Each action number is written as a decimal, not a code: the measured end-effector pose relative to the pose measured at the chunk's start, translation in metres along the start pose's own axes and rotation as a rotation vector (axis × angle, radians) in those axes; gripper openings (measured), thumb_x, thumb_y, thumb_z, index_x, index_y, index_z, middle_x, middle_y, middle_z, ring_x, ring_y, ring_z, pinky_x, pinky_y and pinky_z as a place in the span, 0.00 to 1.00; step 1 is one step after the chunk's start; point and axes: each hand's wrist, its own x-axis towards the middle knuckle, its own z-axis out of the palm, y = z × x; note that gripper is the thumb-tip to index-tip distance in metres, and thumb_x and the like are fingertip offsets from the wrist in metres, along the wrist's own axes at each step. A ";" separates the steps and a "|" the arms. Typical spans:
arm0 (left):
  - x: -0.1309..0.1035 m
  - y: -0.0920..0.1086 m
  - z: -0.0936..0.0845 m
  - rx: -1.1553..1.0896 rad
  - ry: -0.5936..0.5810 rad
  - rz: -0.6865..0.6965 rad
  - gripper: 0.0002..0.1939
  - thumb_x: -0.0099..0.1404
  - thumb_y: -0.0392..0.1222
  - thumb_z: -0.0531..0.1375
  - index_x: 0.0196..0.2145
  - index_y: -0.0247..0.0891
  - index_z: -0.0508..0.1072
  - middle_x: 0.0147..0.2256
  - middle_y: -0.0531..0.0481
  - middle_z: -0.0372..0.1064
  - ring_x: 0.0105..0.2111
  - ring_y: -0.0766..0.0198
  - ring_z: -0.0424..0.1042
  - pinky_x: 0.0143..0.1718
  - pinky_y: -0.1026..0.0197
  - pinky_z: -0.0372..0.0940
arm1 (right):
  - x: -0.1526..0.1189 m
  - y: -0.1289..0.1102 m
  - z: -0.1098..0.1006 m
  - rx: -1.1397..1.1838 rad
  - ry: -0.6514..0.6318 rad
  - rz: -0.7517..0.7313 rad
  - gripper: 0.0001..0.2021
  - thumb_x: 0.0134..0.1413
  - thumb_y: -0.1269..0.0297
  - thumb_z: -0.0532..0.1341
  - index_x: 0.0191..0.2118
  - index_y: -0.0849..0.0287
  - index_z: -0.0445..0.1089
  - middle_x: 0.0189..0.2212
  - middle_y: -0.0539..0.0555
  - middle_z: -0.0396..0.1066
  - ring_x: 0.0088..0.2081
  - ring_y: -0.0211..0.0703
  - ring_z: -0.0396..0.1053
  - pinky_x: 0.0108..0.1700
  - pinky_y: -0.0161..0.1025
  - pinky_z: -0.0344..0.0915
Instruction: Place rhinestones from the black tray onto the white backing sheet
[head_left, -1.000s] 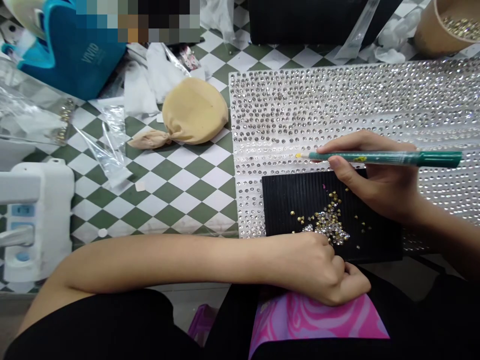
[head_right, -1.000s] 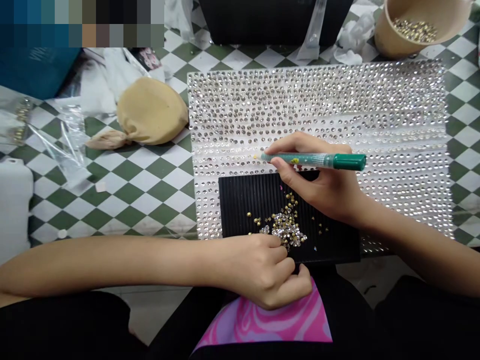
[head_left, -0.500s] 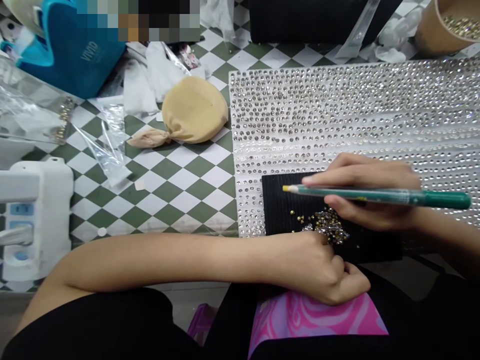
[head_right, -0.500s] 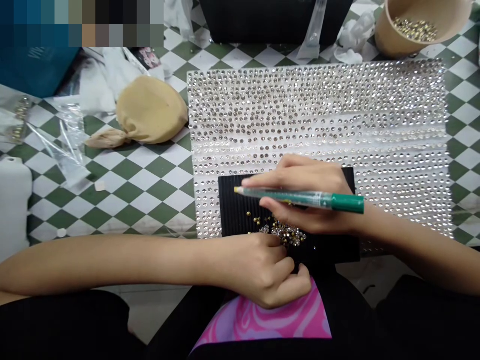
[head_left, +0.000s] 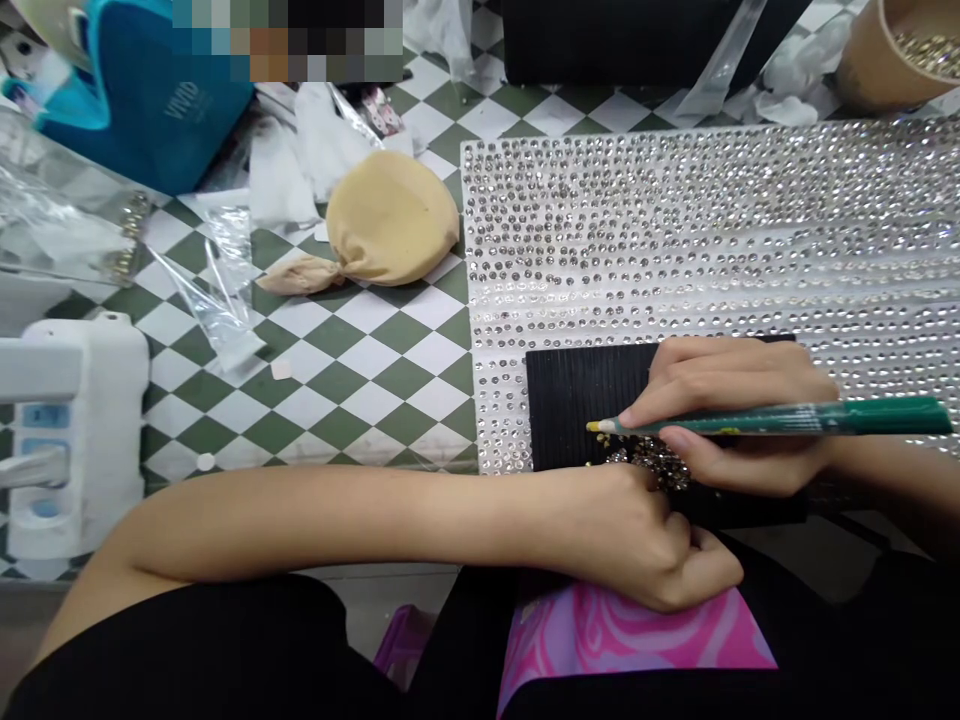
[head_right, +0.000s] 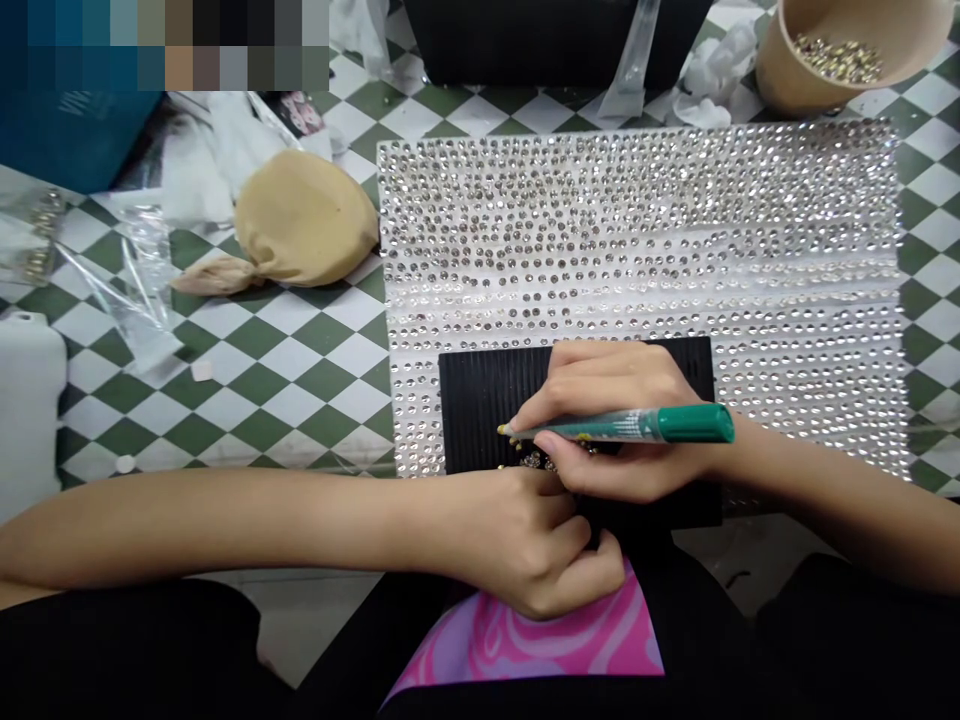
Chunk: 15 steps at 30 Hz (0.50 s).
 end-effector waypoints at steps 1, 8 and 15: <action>0.000 0.000 0.000 -0.002 -0.003 -0.006 0.04 0.57 0.31 0.55 0.26 0.33 0.69 0.14 0.58 0.53 0.14 0.71 0.56 0.16 0.66 0.57 | 0.000 -0.001 0.000 -0.012 0.018 0.008 0.07 0.53 0.75 0.57 0.36 0.64 0.70 0.27 0.51 0.70 0.28 0.30 0.61 0.30 0.31 0.62; 0.000 0.001 -0.001 0.005 -0.010 -0.011 0.04 0.57 0.32 0.55 0.26 0.33 0.69 0.14 0.58 0.53 0.14 0.71 0.56 0.16 0.66 0.56 | 0.000 -0.003 -0.001 -0.030 0.045 0.009 0.07 0.53 0.76 0.56 0.35 0.64 0.70 0.25 0.51 0.69 0.28 0.31 0.62 0.30 0.31 0.61; 0.000 0.002 0.000 0.013 0.000 -0.019 0.04 0.58 0.33 0.56 0.26 0.34 0.69 0.14 0.58 0.53 0.14 0.71 0.56 0.16 0.66 0.56 | 0.000 -0.001 0.002 -0.038 0.060 0.012 0.06 0.52 0.76 0.56 0.35 0.63 0.70 0.24 0.51 0.68 0.27 0.31 0.61 0.29 0.32 0.60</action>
